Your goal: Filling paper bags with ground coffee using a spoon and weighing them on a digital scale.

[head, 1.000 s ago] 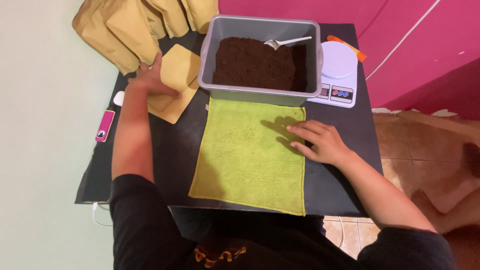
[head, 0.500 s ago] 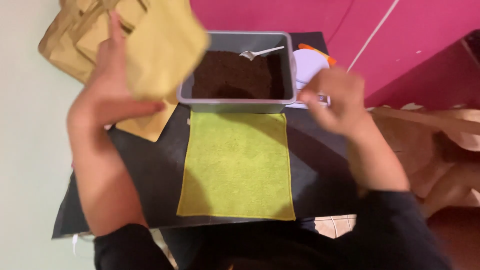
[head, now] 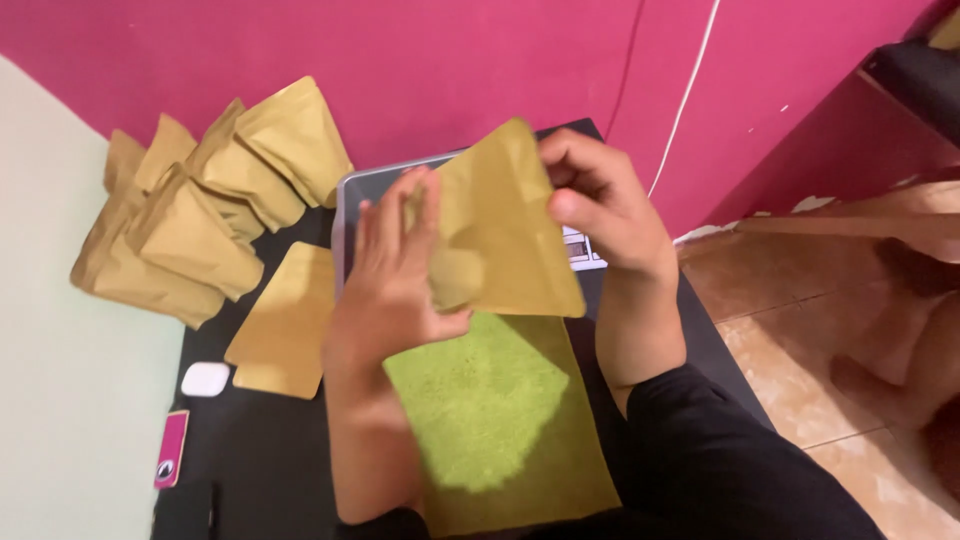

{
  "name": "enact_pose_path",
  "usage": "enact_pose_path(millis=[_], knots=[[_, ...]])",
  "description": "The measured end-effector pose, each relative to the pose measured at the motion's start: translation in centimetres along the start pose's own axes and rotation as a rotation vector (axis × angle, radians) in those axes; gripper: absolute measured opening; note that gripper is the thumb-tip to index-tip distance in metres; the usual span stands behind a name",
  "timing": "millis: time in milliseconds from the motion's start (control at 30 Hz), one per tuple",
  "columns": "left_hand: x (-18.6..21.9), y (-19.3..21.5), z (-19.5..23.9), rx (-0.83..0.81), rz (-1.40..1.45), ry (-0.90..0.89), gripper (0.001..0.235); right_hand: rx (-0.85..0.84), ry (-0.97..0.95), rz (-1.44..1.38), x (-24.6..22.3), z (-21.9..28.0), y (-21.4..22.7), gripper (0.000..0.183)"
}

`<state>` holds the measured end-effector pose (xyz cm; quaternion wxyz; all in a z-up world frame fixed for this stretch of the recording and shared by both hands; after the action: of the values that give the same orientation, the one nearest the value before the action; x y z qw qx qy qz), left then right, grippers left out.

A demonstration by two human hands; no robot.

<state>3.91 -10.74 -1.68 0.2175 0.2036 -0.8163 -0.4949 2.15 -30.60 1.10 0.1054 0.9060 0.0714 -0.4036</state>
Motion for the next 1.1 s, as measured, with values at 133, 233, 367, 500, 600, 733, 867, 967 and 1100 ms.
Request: enact_pose_path(millis=[133,233,367,500,600,733,867,967,1100], knots=[[-2.7,-0.6,1.4,0.069,-0.027,-0.015,0.142,-0.133,-0.046,-0.015,1.5,-1.2,-0.6,0.028],[-3.5,-0.2,1.9,0.044,0.03,0.012,0.141,-0.133,-0.089,-0.131,3.8,-1.9,-0.7,0.041],[-4.1,0.1,2.0,0.028,0.027,0.031,0.138,-0.138,-0.104,-0.178,5.3,-1.8,-1.4,0.049],[-3.9,0.3,2.3,0.069,0.083,-0.048,0.146,-0.126,-0.1,-0.213,5.6,-1.5,-1.8,0.055],[-3.9,0.5,2.2,0.012,0.135,-0.043,0.147,-0.118,-0.102,-0.245,5.4,-1.5,-2.3,0.056],[-3.8,1.0,2.5,-0.116,0.148,0.089,0.147,-0.06,-0.108,-0.337,5.1,-1.3,-4.0,0.052],[-1.9,4.5,2.4,-0.021,0.353,0.054,0.122,-0.128,-0.106,-0.18,0.1,-3.1,-6.1,0.04],[-2.9,4.5,2.9,0.003,0.371,0.125,0.126,-0.017,-0.092,-0.15,-1.1,-3.4,-6.3,0.028],[-3.2,3.5,3.9,0.156,0.272,-0.073,0.155,0.045,-0.03,-0.133,0.3,-3.0,-7.5,0.024]])
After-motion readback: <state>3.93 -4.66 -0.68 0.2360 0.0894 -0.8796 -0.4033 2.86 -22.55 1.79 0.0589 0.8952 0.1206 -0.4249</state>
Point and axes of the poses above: each hand's wrist, its own z-axis away from the middle knuckle, its own y-axis out of the back of the hand, x = y × z, the point moved 7 cm from there along -z, towards the middle knuckle, and after that the axes turned 3 degrees about -x, right-handed, at the moved point
